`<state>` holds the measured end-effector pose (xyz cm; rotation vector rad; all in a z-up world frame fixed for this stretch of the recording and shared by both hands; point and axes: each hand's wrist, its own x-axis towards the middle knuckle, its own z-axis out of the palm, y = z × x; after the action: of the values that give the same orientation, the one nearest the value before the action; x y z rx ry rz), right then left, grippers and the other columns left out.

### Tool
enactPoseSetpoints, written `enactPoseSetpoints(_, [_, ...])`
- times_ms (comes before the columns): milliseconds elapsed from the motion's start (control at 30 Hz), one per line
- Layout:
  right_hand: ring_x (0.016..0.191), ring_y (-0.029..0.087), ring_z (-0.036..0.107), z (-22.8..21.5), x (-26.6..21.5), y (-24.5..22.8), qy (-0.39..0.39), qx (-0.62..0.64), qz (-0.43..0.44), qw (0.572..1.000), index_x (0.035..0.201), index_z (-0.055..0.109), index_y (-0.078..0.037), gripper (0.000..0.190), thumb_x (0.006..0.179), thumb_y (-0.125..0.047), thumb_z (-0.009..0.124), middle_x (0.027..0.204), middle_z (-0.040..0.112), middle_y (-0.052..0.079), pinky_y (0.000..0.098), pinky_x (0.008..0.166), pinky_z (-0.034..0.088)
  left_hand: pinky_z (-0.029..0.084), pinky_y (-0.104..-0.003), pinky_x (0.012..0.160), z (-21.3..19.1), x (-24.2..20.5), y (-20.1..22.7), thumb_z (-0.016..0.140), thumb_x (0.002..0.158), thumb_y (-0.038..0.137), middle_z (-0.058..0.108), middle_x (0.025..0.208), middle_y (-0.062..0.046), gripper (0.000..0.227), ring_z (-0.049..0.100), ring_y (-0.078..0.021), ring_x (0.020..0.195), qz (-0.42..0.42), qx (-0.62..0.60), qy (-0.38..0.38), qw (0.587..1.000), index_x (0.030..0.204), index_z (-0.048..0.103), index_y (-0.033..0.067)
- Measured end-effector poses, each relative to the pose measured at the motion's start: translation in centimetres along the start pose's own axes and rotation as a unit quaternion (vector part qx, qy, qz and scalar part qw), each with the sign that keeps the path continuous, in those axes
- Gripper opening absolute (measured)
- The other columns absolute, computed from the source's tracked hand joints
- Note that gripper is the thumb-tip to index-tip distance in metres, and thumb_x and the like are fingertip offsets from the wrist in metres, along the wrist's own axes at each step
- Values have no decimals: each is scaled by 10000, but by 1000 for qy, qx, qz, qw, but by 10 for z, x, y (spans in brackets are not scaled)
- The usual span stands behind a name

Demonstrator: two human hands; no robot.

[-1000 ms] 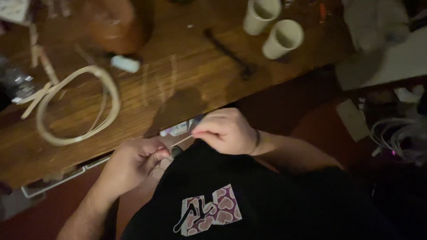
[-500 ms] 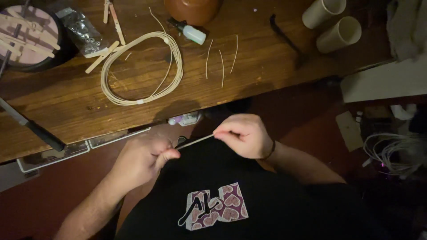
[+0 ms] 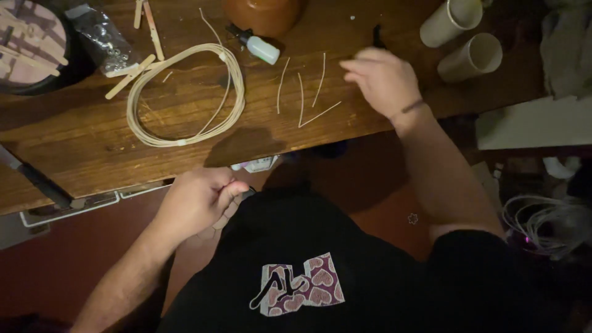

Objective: Preparing candle wicks by threading them through metal tabs and crimping them with pliers

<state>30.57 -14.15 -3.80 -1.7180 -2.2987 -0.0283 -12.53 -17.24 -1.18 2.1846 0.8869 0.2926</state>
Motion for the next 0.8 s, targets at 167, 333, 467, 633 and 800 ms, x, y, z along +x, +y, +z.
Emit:
enactPoseSetpoints(167, [935,278,620,39,53,30,60,-15,-202,978,973,822,-273,168,859,-153,847,1153,713,24,398,698,530,399,-435,573,16,59,35,550,1007,506,622,625,-61,469,605,-309,598,-22,9,9,1000,711,581,143])
enactPoseSetpoints(333, [942,247,619,1,62,20,59,-5,-257,965,809,683,-237,162,913,-133,748,1083,688,-10,401,698,512,507,-469,931,33,128,69,584,1038,409,728,1204,-202,467,677,-386,1091,38,32,153,987,1270,661,11])
enactPoseSetpoints(467, [869,258,619,-44,54,5,44,90,-297,949,959,664,-135,69,1012,-119,705,928,658,34,384,782,504,444,-475,803,47,164,79,675,938,319,624,1084,-78,299,617,-335,927,33,281,203,937,1162,607,134])
enactPoseSetpoints(633, [833,265,656,-60,33,16,3,271,-288,918,981,776,7,65,1001,-18,720,949,722,141,385,790,546,453,-490,561,49,156,100,655,968,168,674,689,-91,75,620,-360,596,56,248,191,948,913,685,125])
enactPoseSetpoints(800, [771,222,695,-57,-8,32,33,314,-192,929,868,731,-125,132,995,-162,744,830,702,-6,333,712,576,566,-465,685,69,118,112,650,950,245,721,768,-17,91,721,-303,747,-9,190,187,964,994,725,271])
